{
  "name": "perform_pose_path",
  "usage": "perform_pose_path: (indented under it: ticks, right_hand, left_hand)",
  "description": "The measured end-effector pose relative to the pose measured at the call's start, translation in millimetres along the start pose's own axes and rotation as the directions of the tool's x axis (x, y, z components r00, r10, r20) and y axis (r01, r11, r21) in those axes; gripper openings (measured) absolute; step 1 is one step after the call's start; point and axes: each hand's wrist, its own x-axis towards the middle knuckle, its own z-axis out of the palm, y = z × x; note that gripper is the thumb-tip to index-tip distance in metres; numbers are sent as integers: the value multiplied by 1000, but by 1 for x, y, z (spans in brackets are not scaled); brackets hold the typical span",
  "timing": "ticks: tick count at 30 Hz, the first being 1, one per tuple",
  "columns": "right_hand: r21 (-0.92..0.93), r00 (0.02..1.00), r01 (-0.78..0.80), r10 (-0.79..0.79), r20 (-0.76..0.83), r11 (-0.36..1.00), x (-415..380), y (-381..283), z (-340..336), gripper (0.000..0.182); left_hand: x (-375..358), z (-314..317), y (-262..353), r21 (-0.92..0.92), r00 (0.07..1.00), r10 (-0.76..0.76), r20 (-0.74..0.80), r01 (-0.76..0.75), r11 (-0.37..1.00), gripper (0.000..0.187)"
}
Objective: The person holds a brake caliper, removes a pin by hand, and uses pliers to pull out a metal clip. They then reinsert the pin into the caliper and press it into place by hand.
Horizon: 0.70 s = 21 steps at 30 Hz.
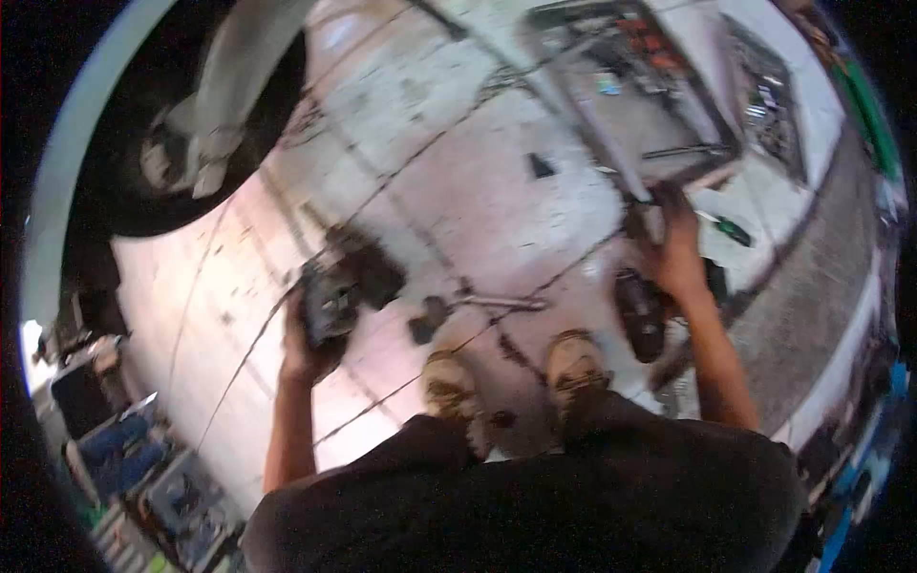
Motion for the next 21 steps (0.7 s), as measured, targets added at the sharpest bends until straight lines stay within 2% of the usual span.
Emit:
perform_pose_path:
  ticks: [1, 3, 5, 7, 8, 9, 11, 13, 14, 15, 16, 17, 18, 19, 20, 21]
  right_hand:
    - [6, 998, 24, -24, -61, 1000, -2, -10, 5, 56]
    - [-13, 989, -93, 90, -120, 996, -2, -42, 7, 52]
    - [-11, 992, -93, 92, -91, 996, -12, -61, 11, 52]
    - [88, 1000, -1, 2, -5, 996, -22, -78, 25, 57]
    - [147, 992, -8, -10, 124, 989, -26, -86, 28, 69]
    - [144, 991, -13, -7, 134, 990, -28, -93, 32, 69]
    - [215, 970, 83, -129, 208, 973, -20, -99, 42, 67]
    - [175, 981, 76, -105, 165, 982, -7, -92, 54, 65]
    - [211, 991, 95, -113, 75, 973, 6, -84, 61, 64]
    - [233, 997, 45, -58, 53, 971, 19, -82, 61, 62]
    - [201, 996, 76, -82, 19, 977, 36, -80, 60, 59]
    - [177, 994, 109, -109, -12, 978, 51, -76, 61, 56]
    - [177, 994, 107, -107, -9, 978, 61, -71, 66, 56]
    - [95, 995, 85, -90, 49, 992, 72, -68, 72, 56]
    - [13, 992, 69, -70, 104, 998, 83, -67, 78, 55]
    - [19, 992, 74, -75, 105, 997, 90, -57, 84, 55]
  left_hand:
    - [-4, 1, 4, 120, 999, 12, 30, -16, 993, 47]
    - [-14, -5, 11, 197, 987, 90, -130, -64, 978, 46]
    - [-11, -25, 21, 198, 993, 71, -91, -52, 979, 41]
    - [-14, -23, 30, 417, 996, 72, -56, -42, 908, 36]
    - [-10, -47, 33, 530, 999, 36, -37, -11, 848, 52]
    - [-9, -47, 36, 536, 1000, 24, -20, -10, 844, 48]
    - [-10, -45, 38, 468, 998, -13, -55, 37, 883, 47]
    - [-5, -48, 35, 405, 995, -80, -60, 98, 909, 50]
    - [-5, -33, 36, 417, 992, -125, 26, 102, 903, 52]
    - [-7, -22, 36, 435, 980, -170, 105, 108, 894, 54]
    - [-7, -22, 32, 379, 965, -241, 104, 185, 907, 58]
    - [-3, -22, 30, 378, 963, -245, 110, 188, 907, 58]
    - [0, -23, 30, 408, 953, -287, 92, 227, 884, 60]
    - [3, -25, 31, 439, 943, -324, 70, 263, 859, 62]
    - [8, -24, 29, 426, 934, -357, -20, 331, 842, 64]
    - [14, -26, 22, 423, 935, -352, -27, 330, 844, 64]
